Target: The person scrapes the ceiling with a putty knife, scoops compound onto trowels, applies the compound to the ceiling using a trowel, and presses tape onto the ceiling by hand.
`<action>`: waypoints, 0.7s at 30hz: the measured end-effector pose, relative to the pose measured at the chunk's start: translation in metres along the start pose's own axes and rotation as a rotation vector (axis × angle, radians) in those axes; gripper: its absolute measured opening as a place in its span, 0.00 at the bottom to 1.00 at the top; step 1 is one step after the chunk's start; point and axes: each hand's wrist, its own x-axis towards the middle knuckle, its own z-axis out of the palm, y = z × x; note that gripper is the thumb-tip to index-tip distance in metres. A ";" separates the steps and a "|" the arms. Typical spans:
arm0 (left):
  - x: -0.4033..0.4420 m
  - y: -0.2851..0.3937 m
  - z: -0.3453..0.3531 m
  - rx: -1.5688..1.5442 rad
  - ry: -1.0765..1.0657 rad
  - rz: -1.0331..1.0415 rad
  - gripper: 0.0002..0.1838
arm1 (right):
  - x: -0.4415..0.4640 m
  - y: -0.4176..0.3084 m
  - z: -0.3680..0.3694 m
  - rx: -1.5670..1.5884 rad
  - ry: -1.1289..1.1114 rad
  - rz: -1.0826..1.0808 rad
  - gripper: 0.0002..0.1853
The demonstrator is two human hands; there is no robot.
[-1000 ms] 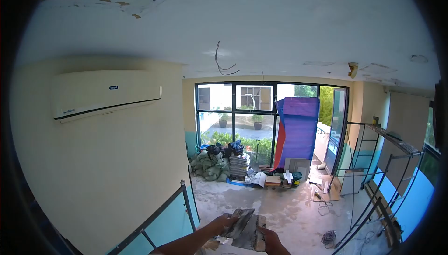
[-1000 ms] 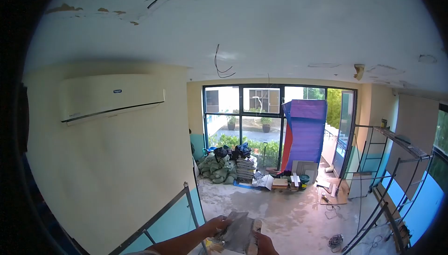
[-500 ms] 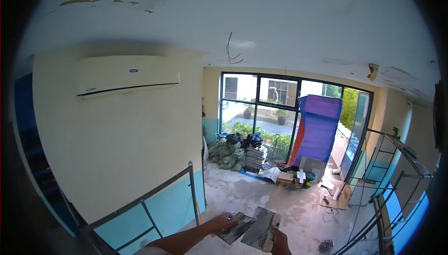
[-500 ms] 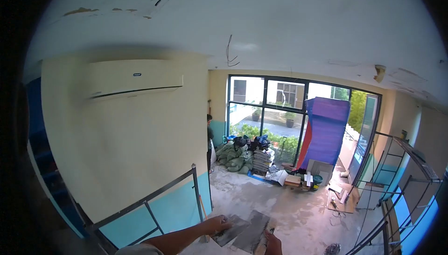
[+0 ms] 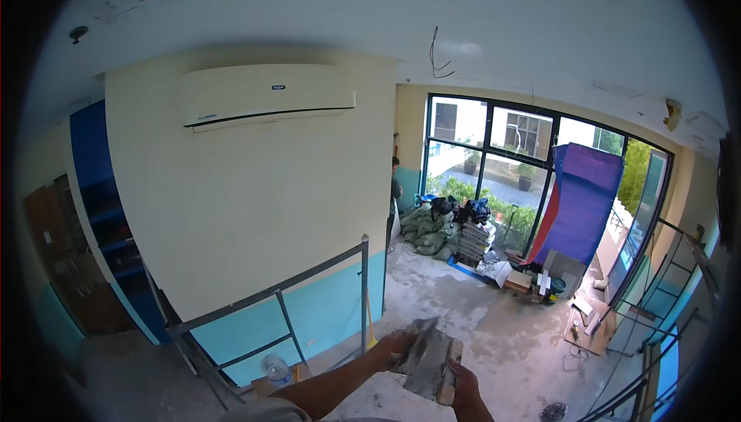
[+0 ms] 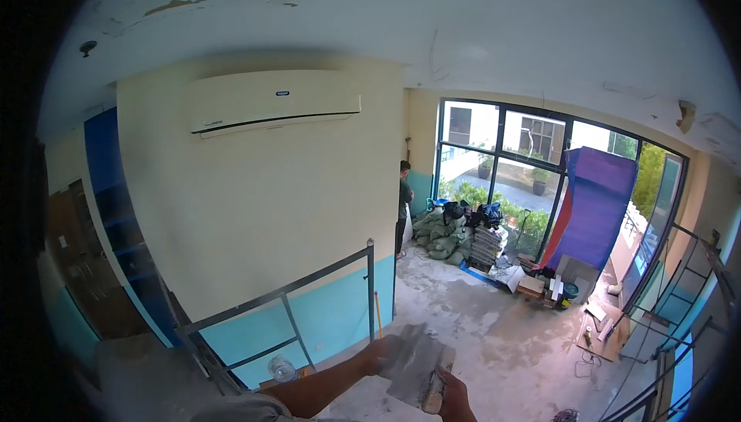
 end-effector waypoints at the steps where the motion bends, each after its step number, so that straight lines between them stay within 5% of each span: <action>1: -0.005 0.009 0.004 0.202 -0.014 0.014 0.28 | 0.001 0.003 0.002 0.003 -0.018 0.007 0.20; 6: -0.021 0.048 0.005 0.784 0.168 -0.066 0.34 | -0.009 -0.002 0.027 -0.126 -0.008 -0.097 0.20; 8: -0.004 0.022 -0.023 0.701 0.166 -0.092 0.35 | 0.002 -0.006 0.025 -0.127 -0.020 -0.145 0.21; 9: -0.007 0.027 -0.025 0.663 0.166 -0.104 0.36 | 0.006 -0.010 0.024 -0.576 -0.051 -0.362 0.21; 12: -0.035 0.048 -0.034 0.968 0.134 -0.066 0.35 | 0.002 -0.027 0.044 -0.082 0.046 -0.272 0.21; 13: -0.041 0.045 -0.039 1.106 0.131 -0.026 0.34 | 0.005 -0.035 0.053 -0.071 0.014 -0.327 0.22; 17: -0.025 0.035 -0.082 0.869 0.448 0.116 0.30 | -0.013 -0.064 0.116 -0.317 0.131 -0.657 0.26; 20: -0.049 0.104 -0.054 0.848 0.539 0.290 0.23 | -0.010 -0.070 0.148 -0.231 0.103 -0.823 0.27; 21: -0.058 0.115 -0.042 0.873 0.500 0.602 0.18 | -0.005 -0.069 0.156 -0.153 0.108 -0.845 0.27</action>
